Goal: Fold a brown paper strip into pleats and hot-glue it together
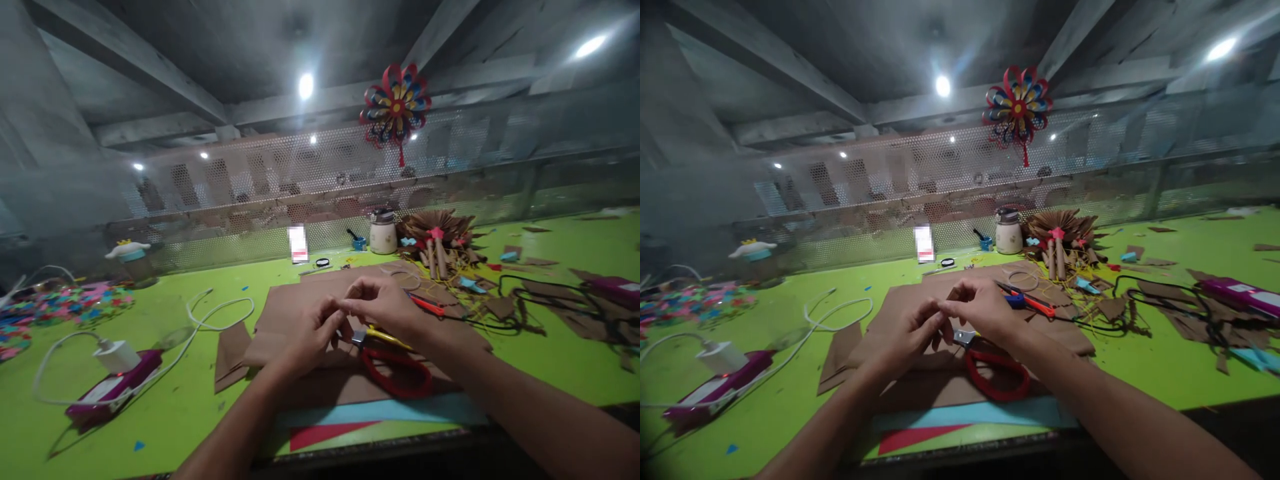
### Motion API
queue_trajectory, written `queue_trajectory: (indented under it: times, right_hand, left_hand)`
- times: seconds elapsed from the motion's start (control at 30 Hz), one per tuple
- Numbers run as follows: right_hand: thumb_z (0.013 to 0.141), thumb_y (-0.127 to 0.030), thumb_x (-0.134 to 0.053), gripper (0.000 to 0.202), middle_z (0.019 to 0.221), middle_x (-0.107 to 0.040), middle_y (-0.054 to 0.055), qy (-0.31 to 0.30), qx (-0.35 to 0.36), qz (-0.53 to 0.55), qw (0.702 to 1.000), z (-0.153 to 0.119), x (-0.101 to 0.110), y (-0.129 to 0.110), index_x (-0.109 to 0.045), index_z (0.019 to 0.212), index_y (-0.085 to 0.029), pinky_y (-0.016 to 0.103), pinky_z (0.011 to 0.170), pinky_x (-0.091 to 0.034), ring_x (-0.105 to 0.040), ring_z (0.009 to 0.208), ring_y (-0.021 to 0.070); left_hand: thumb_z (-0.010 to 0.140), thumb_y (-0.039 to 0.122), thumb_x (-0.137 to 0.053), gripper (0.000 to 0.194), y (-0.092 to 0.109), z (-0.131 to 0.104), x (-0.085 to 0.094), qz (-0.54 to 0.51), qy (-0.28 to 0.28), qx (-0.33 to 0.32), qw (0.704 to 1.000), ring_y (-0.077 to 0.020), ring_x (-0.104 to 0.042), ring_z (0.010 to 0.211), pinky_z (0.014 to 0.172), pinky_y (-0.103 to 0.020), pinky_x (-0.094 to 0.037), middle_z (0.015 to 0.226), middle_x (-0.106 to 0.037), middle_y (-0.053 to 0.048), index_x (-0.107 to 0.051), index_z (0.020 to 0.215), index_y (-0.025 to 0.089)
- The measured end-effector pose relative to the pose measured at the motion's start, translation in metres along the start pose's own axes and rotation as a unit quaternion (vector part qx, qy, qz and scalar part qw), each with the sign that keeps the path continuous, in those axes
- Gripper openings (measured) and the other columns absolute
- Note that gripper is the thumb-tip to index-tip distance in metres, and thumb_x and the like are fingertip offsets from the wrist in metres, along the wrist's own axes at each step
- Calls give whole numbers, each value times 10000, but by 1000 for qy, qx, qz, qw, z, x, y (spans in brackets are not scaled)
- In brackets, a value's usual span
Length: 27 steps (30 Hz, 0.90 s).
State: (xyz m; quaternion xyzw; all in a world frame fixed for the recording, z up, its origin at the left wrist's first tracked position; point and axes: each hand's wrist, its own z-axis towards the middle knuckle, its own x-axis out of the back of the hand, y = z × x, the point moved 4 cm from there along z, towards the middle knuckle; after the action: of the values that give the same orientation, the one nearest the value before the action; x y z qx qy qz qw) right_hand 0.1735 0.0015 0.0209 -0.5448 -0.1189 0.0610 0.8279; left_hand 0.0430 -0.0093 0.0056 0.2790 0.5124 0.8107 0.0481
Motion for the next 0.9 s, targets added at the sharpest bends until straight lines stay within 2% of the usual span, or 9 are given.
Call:
queue_trajectory:
  times: [0.1,0.23,0.43,0.6,0.73,0.8,0.9]
  right_hand:
    - [631,-388,-666,286,500,-545,-9,-8,-23,29,999,0,4,-2,-605,649,-109,197,406,-343,-451,415,66]
    - [654,-392,-644,291,463,-535,-11,-27,-22,70,997,-2,5,-3,-621,616,-105,209,397,-372,-446,389,67]
    - [697,-430,-607,349,500,-559,16,-40,-28,117,992,2,6,6,-652,638,-89,193,374,-381,-472,414,72]
    - [743,-456,-552,380,558,-579,37,21,-35,172,984,6,17,7,-620,666,-90,201,407,-425,-520,454,87]
    - [776,-443,-512,376,640,-582,46,-23,9,125,992,5,15,-2,-615,809,-84,208,447,-448,-529,517,89]
    - [714,-378,-609,371,684,-577,24,-42,26,76,996,4,13,-5,-572,970,-113,210,476,-466,-529,563,91]
    - [620,-261,-701,569,756,-575,9,-84,14,47,995,4,11,-3,-468,1131,-164,228,536,-489,-538,646,103]
  left_hand:
    - [859,366,-391,237,-4,-1,-1,10,0,3,1000,-68,-484,493,470,-180,-391,629,-538,8,-471,874,143]
    - [844,394,-411,244,-9,-2,1,8,9,29,1000,-39,-410,398,384,-152,-320,589,-511,34,-453,839,154]
    - [830,389,-438,239,-7,-2,2,-14,-2,50,999,-31,-388,382,368,-146,-286,582,-524,29,-446,807,151]
    - [841,383,-412,238,0,-1,4,-41,8,31,999,-50,-441,432,412,-168,-332,634,-555,-5,-455,819,150]
    - [841,346,-417,225,5,-2,8,77,56,-19,995,-83,-485,521,506,-201,-387,620,-545,-6,-499,793,142]
    - [842,321,-414,216,7,-3,9,139,77,-41,986,-98,-497,573,558,-216,-401,638,-547,-11,-521,785,142]
    - [841,299,-415,196,8,-6,7,190,86,-57,976,-115,-509,636,603,-230,-404,700,-565,-23,-544,834,151]
